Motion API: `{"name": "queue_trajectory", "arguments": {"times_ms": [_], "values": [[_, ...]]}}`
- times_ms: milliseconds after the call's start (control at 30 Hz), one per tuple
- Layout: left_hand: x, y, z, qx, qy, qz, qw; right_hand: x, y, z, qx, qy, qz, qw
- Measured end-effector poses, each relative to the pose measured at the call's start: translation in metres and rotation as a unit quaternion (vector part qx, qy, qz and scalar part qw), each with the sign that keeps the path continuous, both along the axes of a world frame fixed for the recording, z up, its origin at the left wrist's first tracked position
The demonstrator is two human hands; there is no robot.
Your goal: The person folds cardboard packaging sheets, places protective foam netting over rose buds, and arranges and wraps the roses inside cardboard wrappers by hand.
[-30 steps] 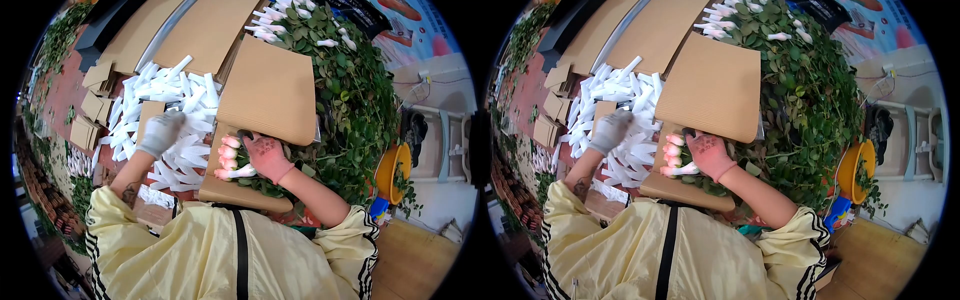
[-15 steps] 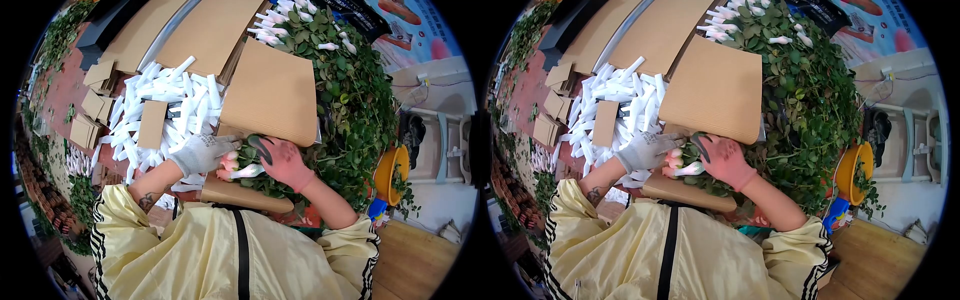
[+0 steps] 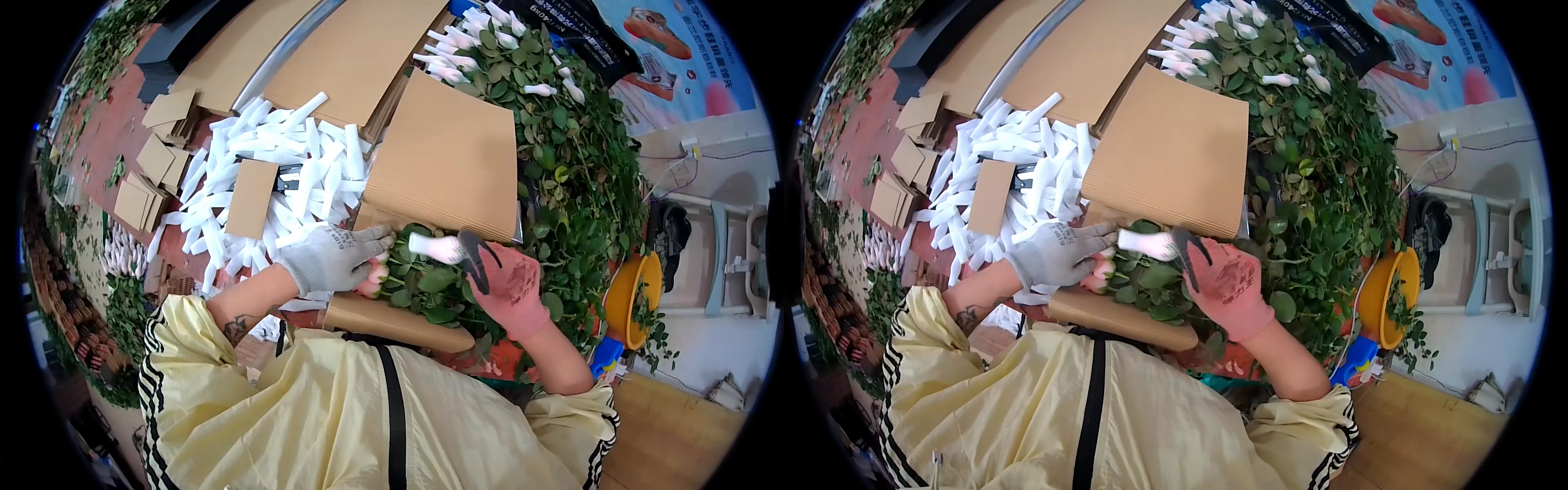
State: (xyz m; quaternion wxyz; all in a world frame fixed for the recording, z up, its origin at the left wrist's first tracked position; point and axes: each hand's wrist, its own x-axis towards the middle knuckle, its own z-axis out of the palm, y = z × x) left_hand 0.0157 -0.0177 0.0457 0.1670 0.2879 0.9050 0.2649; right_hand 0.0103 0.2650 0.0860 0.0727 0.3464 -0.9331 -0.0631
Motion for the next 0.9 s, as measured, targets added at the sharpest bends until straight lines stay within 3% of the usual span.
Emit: {"name": "queue_trajectory", "arguments": {"times_ms": [33, 100, 167, 267, 367, 600, 833, 900], "values": [[0.000, 0.002, 0.001, 0.001, 0.000, 0.002, 1.000, 0.000, -0.001, -0.005, -0.039, 0.092, 0.000, 0.995], [-0.002, 0.006, 0.005, -0.078, -0.023, -0.024, 0.996, -0.005, -0.024, -0.009, -0.037, 0.108, 0.073, 0.991], [0.002, 0.004, -0.001, -0.064, 0.027, -0.034, 0.997, -0.018, -0.041, -0.029, 0.021, 0.062, 0.103, 0.993], [0.000, 0.001, -0.011, -0.055, 0.090, -0.058, 0.993, -0.027, -0.054, -0.057, -0.068, 0.017, 0.115, 0.991], [0.005, 0.000, -0.019, -0.049, 0.115, -0.057, 0.990, -0.029, -0.054, -0.073, -0.103, 0.050, 0.136, 0.984], [0.012, -0.002, -0.026, -0.097, 0.172, -0.052, 0.979, -0.025, -0.047, -0.078, -0.074, 0.012, 0.090, 0.993], [0.012, 0.001, -0.021, -0.070, 0.154, -0.043, 0.985, -0.028, -0.048, -0.084, -0.069, 0.006, 0.105, 0.992], [0.010, 0.001, -0.017, -0.077, 0.102, -0.040, 0.991, -0.027, -0.050, -0.083, -0.056, 0.002, 0.111, 0.992]]}}
